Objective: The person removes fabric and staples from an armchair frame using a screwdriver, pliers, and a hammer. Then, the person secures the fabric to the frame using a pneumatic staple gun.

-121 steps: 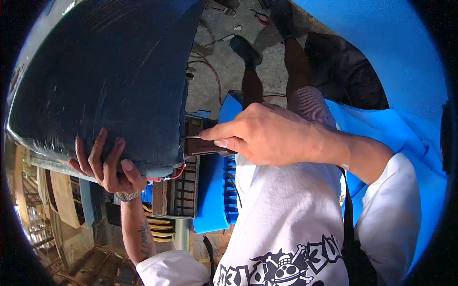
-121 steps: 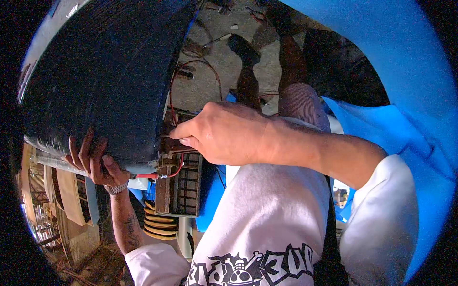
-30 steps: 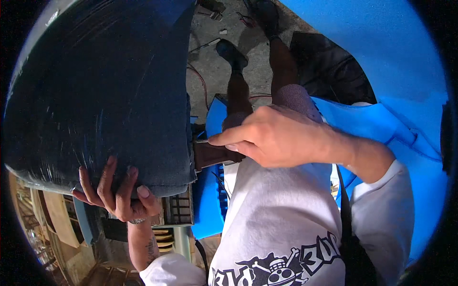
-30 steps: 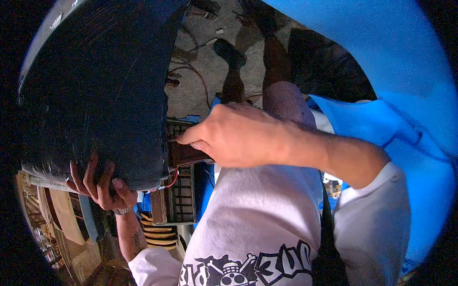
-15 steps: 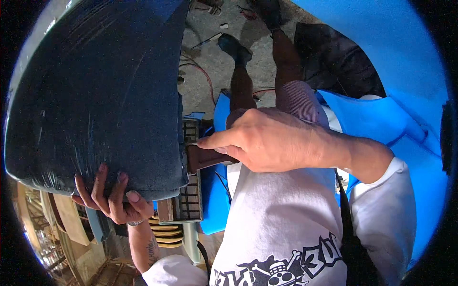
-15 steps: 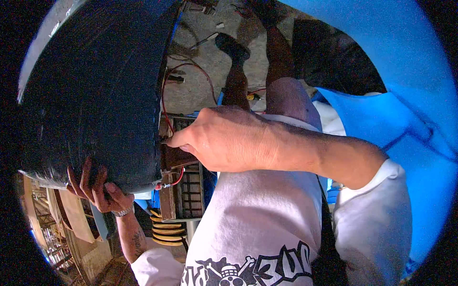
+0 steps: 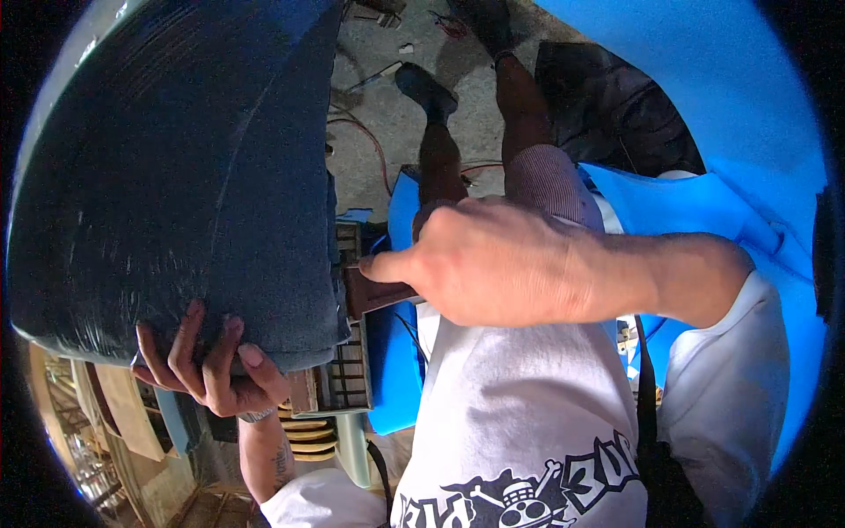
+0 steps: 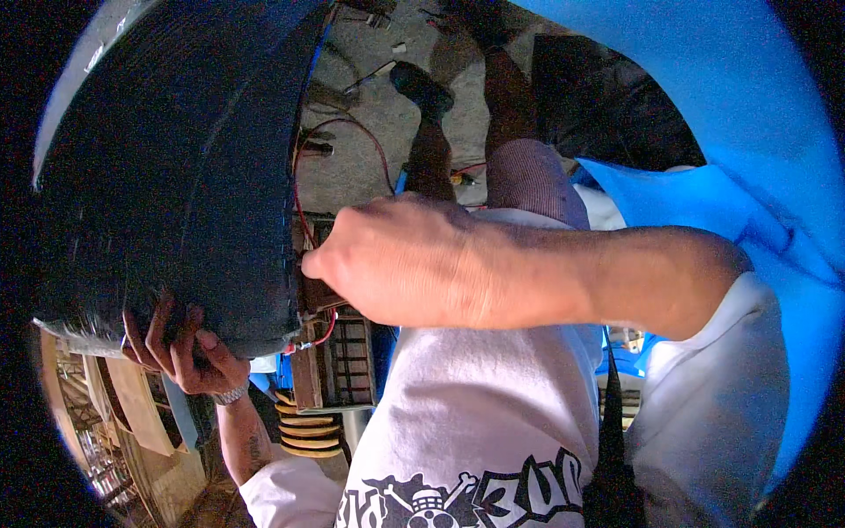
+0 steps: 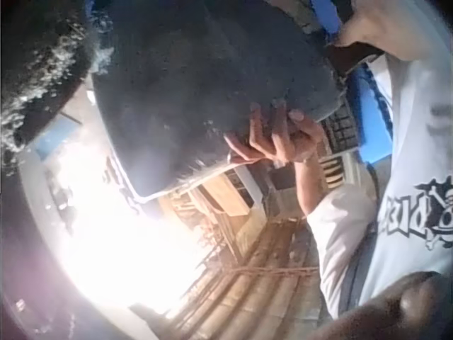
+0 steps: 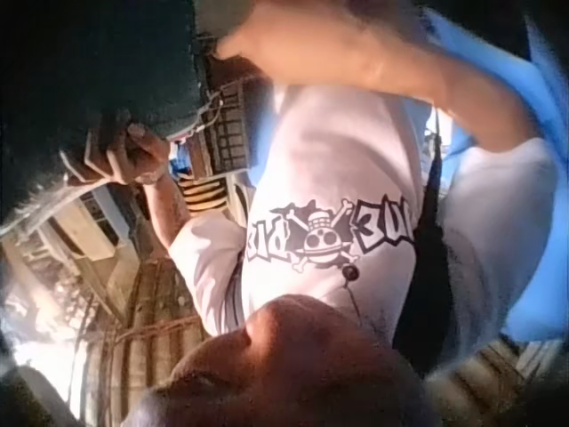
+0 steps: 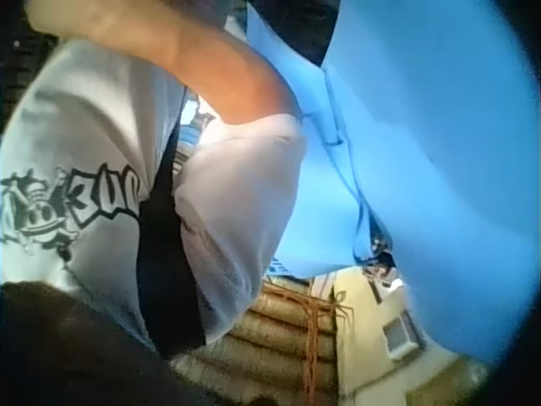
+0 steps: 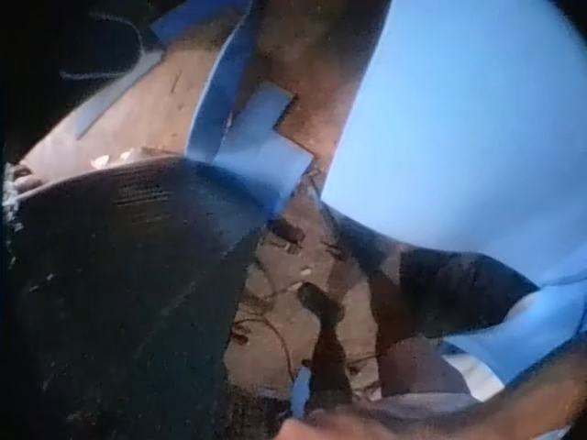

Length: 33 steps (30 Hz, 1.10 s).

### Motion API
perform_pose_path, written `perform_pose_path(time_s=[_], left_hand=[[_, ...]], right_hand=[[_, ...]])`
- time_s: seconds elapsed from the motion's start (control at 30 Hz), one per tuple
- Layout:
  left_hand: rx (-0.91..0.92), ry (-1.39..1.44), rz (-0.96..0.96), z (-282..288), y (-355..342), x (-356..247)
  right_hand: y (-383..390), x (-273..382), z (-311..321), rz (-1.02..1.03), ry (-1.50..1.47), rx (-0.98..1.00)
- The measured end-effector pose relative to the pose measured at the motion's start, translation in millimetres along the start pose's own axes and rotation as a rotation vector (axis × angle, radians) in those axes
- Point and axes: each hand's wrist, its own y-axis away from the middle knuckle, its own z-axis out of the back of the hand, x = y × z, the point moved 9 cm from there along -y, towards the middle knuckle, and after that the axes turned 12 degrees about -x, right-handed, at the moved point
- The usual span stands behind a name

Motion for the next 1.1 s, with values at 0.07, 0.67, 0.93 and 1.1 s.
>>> perform_pose_path(time_s=[0.07,0.67,0.93,1.1], left_hand=[[0.017,-0.009,-0.008,3,-6,-6],[-0.087,-0.058,0.02,13,-5,-37],[-0.098,-0.004,0.023,10,3,-30],[-0.077,-0.026,0.031,9,5,-27]], right_hand=[[5,7,9,0.057,0.107,-0.102],[76,-20,-74,0.058,-0.896,-0.98],[49,-58,-38,-0.014,-0.507,-0.458],[42,-45,-17,0.105,-0.439,-0.464]])
